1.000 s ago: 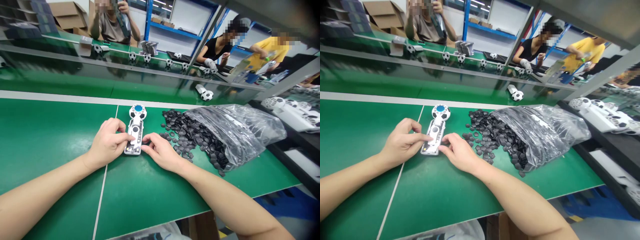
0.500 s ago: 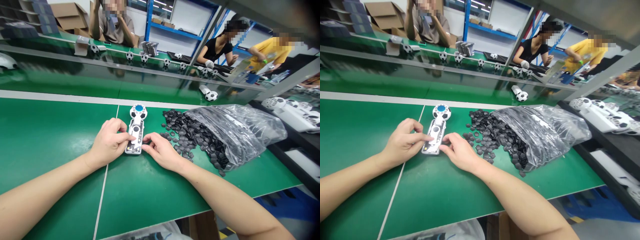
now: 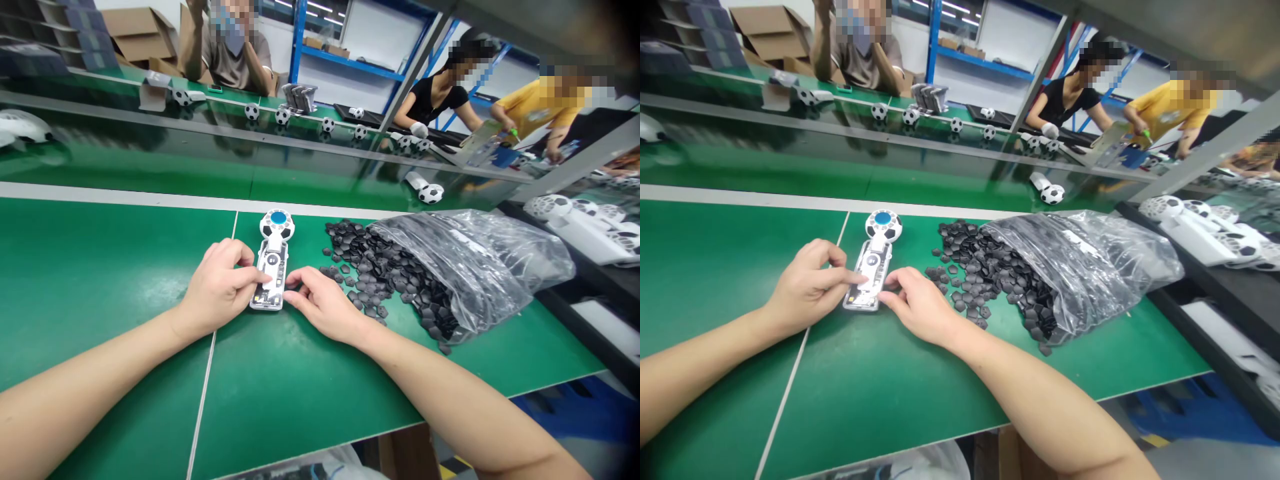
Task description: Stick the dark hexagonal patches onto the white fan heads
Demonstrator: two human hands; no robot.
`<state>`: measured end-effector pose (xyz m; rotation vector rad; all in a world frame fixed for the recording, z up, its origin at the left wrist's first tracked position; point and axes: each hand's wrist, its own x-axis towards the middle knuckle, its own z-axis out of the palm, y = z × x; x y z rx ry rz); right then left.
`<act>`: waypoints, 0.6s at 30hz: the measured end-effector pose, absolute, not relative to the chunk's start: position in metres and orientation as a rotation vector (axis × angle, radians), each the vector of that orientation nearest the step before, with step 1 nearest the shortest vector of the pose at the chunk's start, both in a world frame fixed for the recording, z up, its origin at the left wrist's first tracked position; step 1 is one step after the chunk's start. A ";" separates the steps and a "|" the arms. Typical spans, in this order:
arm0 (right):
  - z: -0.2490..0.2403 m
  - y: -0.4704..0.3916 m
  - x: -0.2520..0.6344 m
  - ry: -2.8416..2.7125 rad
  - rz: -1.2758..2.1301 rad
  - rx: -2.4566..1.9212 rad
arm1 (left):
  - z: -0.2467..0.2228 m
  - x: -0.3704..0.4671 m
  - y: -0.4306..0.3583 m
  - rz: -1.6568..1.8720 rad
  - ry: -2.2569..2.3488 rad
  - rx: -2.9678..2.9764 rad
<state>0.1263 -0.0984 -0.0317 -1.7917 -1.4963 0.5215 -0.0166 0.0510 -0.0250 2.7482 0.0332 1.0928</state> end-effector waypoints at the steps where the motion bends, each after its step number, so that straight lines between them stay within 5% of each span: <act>1: -0.032 -0.098 0.126 -1.496 0.523 -1.793 | -0.025 -0.016 0.051 1.092 0.032 2.749; 18: -0.033 -0.099 0.129 -1.512 0.536 -1.781 | -0.032 -0.015 0.048 0.972 0.154 2.723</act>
